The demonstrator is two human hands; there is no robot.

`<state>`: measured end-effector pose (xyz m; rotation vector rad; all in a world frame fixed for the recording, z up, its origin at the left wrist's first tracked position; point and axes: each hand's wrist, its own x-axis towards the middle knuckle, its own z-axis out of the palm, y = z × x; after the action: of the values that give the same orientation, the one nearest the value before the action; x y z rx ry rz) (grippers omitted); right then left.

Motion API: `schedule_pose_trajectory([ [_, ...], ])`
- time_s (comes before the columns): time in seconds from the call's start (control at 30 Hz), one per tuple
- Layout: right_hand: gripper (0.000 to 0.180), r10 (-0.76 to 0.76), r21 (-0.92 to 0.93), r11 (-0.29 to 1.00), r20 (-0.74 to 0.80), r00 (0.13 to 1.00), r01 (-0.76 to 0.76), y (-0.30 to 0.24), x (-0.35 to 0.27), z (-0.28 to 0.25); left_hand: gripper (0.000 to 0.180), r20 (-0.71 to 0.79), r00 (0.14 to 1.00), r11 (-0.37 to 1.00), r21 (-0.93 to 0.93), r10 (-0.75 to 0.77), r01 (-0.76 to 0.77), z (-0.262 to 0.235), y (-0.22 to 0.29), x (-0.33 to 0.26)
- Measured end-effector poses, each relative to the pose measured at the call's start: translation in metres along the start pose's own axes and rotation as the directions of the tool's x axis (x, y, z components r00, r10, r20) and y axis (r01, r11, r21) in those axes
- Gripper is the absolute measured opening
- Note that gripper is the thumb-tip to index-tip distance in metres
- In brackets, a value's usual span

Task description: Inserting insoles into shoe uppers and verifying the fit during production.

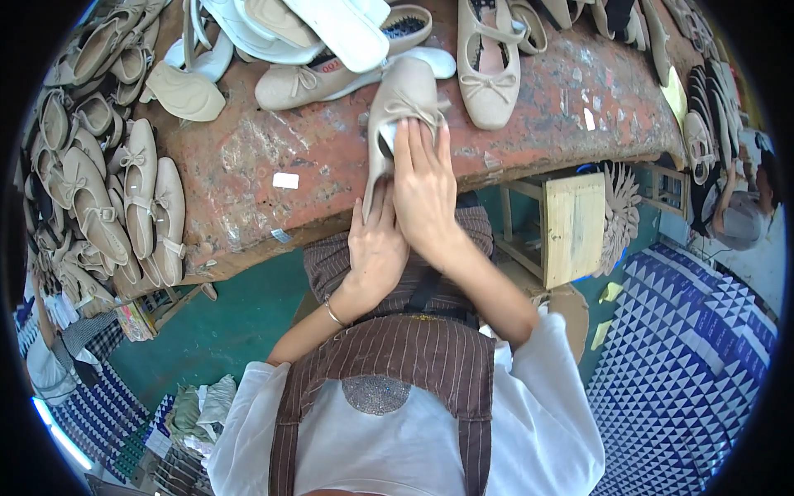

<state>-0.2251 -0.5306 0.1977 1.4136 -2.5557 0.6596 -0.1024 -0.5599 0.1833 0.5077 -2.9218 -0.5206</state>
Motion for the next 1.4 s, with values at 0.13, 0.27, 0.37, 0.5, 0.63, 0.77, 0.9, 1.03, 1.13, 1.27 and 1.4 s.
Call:
schedule_pose_trajectory([
  [0.13,0.013,0.057,-0.159,0.987,0.258,0.964,-0.015,-0.008,0.044,0.015,0.042,0.047,0.999,1.0,-0.007,0.02,-0.02,-0.005,-0.011,0.003],
  [0.27,0.054,-0.036,0.116,0.993,0.262,0.964,0.006,-0.01,-0.011,-0.012,0.041,-0.017,0.999,1.0,-0.007,-0.03,0.03,-0.002,-0.005,0.002],
  [0.37,0.056,-0.051,-0.004,0.998,0.296,0.954,0.055,-0.002,0.013,-0.012,0.04,0.053,0.999,0.998,0.061,0.002,-0.005,-0.004,-0.004,0.001],
  [0.5,0.052,-0.005,-0.036,0.999,0.343,0.939,0.019,-0.007,0.036,-0.001,0.041,0.101,0.995,1.0,-0.012,0.001,0.0,0.006,-0.009,0.001],
  [0.63,0.061,-0.132,0.015,0.991,0.275,0.952,0.133,-0.01,0.001,-0.01,0.042,-0.022,1.0,1.0,-0.011,0.005,-0.005,0.003,-0.008,-0.002],
  [0.77,0.025,0.006,-0.194,0.979,0.349,0.937,0.065,-0.005,0.047,0.02,0.032,0.039,0.999,1.0,-0.022,-0.01,0.011,0.004,-0.007,0.001],
  [0.9,0.031,-0.016,-0.21,0.976,0.233,0.972,0.067,0.005,0.041,0.029,0.034,-0.029,1.0,1.0,0.022,-0.005,0.005,0.001,-0.006,0.004],
  [1.03,0.026,0.072,-0.117,0.993,0.472,0.879,-0.019,0.001,0.059,0.029,0.04,-0.125,0.992,1.0,-0.003,-0.006,0.005,0.0,-0.009,0.007],
  [1.13,0.023,-0.125,0.078,0.992,0.47,0.874,0.099,0.012,0.061,0.004,0.043,-0.175,0.984,0.995,-0.094,0.01,-0.027,-0.012,-0.02,0.005],
  [1.27,0.041,-0.23,0.797,0.584,0.342,0.911,-0.151,0.032,0.089,-0.074,0.024,0.096,0.987,0.685,-0.711,-0.132,0.161,-0.102,-0.099,-0.028],
  [1.4,0.055,-0.177,0.213,0.956,-0.137,0.975,0.203,0.051,0.132,-0.066,0.034,-0.032,0.806,0.605,-0.678,-0.592,0.417,-0.21,-0.173,-0.104],
])
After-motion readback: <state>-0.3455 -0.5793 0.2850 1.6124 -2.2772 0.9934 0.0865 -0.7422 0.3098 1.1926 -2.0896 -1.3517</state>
